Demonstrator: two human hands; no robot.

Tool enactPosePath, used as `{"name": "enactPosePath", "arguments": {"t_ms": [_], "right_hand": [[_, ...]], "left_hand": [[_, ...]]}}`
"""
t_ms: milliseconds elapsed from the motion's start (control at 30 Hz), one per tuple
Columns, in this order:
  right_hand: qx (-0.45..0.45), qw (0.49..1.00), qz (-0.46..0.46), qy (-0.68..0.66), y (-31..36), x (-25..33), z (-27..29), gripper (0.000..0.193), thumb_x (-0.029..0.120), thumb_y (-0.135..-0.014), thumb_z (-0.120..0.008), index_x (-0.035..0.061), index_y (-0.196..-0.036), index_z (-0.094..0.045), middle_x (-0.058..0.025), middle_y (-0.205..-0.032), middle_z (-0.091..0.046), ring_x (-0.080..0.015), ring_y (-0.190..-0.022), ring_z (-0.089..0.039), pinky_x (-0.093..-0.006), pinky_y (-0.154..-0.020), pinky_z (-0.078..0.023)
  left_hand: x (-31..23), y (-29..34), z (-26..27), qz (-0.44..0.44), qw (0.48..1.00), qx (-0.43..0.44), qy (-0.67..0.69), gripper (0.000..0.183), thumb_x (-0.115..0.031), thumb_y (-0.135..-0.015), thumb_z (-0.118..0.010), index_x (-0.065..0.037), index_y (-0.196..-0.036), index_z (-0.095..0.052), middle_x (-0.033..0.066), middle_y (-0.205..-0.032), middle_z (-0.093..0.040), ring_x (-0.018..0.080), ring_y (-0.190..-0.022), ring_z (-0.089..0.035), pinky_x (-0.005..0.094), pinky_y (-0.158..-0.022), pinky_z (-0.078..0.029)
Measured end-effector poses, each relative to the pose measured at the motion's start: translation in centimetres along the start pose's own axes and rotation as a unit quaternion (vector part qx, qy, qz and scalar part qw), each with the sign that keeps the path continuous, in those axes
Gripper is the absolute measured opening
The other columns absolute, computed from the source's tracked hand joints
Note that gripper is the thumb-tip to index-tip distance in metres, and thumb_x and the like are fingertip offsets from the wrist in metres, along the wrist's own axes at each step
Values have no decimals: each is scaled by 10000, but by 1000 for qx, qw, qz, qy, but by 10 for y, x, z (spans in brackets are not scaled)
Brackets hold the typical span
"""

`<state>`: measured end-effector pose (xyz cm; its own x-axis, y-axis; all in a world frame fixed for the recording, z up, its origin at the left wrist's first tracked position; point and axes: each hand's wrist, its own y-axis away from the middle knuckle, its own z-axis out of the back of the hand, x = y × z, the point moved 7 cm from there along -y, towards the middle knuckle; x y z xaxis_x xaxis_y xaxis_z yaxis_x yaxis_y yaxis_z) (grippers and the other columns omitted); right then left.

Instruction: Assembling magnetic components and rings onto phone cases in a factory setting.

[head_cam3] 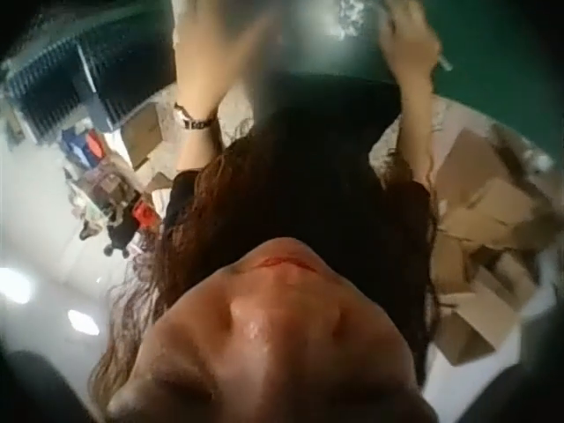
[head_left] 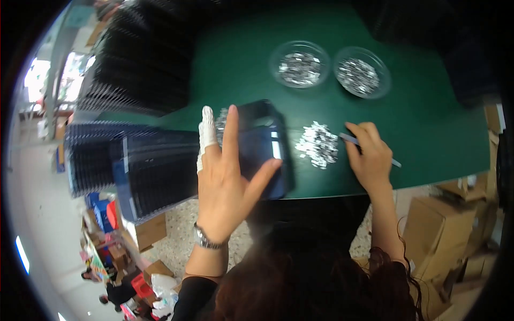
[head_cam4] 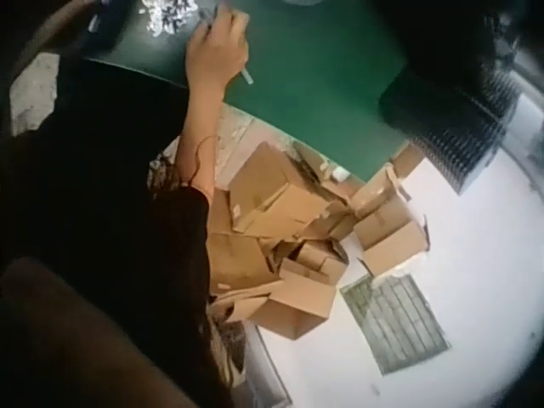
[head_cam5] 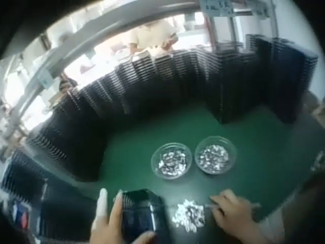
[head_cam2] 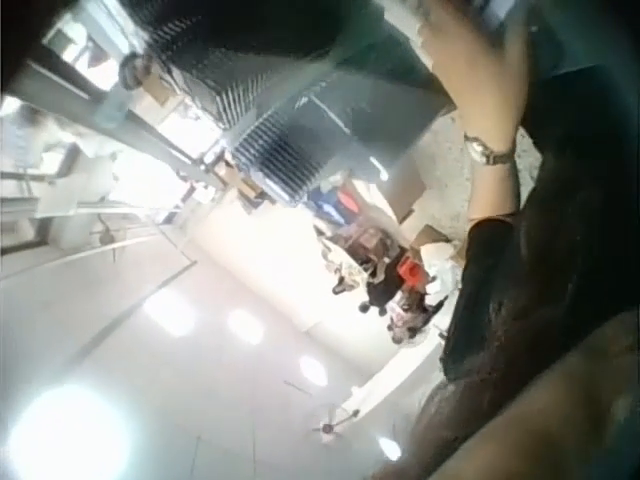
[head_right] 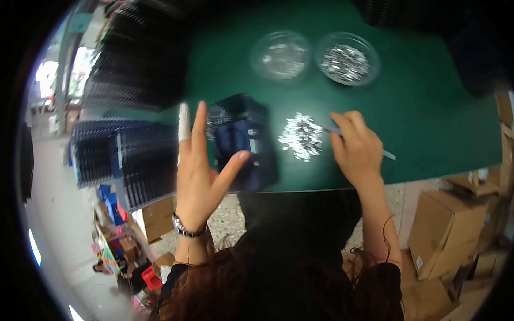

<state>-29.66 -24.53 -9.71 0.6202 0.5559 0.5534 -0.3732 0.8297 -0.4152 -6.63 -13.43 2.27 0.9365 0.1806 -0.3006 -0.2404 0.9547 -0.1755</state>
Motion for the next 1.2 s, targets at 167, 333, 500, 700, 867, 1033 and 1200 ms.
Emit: {"name": "enactPosePath", "arguments": {"t_ms": [167, 333, 500, 700, 867, 1033, 1200], "right_hand": [[6, 1000, -3, 12, 9, -13, 6, 161, 101, -887, -725, 92, -1047, -743, -45, -920, -630, -261, -651, -644, -385, -609, -516], [68, 996, -38, -47, 11, -9, 8, 129, 94, -888, -727, 101, -1014, -749, -49, -882, -621, -262, -666, -655, -389, -611, -520], [130, 981, 22, -143, 11, 39, 4, 128, 47, -854, -726, 107, -967, -729, -48, -903, -611, -260, -792, -670, -403, -660, -539], [175, 974, 137, -38, 0, 67, -32, 148, 14, -796, -744, 55, -938, -736, -42, -924, -596, -233, -919, -609, -377, -711, -533], [207, 966, 155, -1, -2, 70, -42, 51, 17, -814, -677, 46, -852, -659, -82, -919, -557, -282, -930, -598, -400, -694, -558], [214, 970, 102, -55, -21, 75, -27, 125, -41, -860, -710, 6, -970, -674, -71, -936, -645, -228, -888, -634, -357, -710, -517], [228, 847, -163, -453, -36, 65, 2, 41, 2, -962, -736, -4, -991, -708, -49, -950, -724, -79, -854, -623, -255, -747, -504]], "left_hand": [[-11, -10, -47, 65, 992, 88, 64, 947, -320, -873, -803, -125, -1666, -323, 412, -1642, -260, 580, -1308, -530, 537, -999, -539], [1, -6, -40, 2, 998, -14, 59, 897, -199, -856, -753, -88, -1646, -343, 360, -1652, -289, 515, -1382, -504, 532, -1063, -514], [64, 0, -6, 123, 750, -64, 647, 1105, -285, -824, -803, -80, -1701, -163, 230, -1680, -309, 362, -1475, -439, 580, -1073, -539], [86, 24, -13, 69, 460, -11, 885, 1015, -371, -948, -691, -115, -1716, -80, 364, -1719, -27, 492, -1608, -124, 815, -1116, -343], [92, 46, -27, 100, 485, -2, 869, 982, -192, -936, -674, -174, -1722, -86, 337, -1720, -110, 518, -1543, -299, 797, -1094, -401], [107, 60, -20, 167, 697, -12, 698, 712, -113, -1034, -608, 61, -1643, -282, 319, -1566, -491, 314, -1341, -617, 405, -1151, -480], [91, 60, -12, 134, 858, -5, 495, 465, -16, -1041, -637, 56, -1495, -564, 190, -1460, -651, 193, -1320, -614, 312, -1124, -452]]}}
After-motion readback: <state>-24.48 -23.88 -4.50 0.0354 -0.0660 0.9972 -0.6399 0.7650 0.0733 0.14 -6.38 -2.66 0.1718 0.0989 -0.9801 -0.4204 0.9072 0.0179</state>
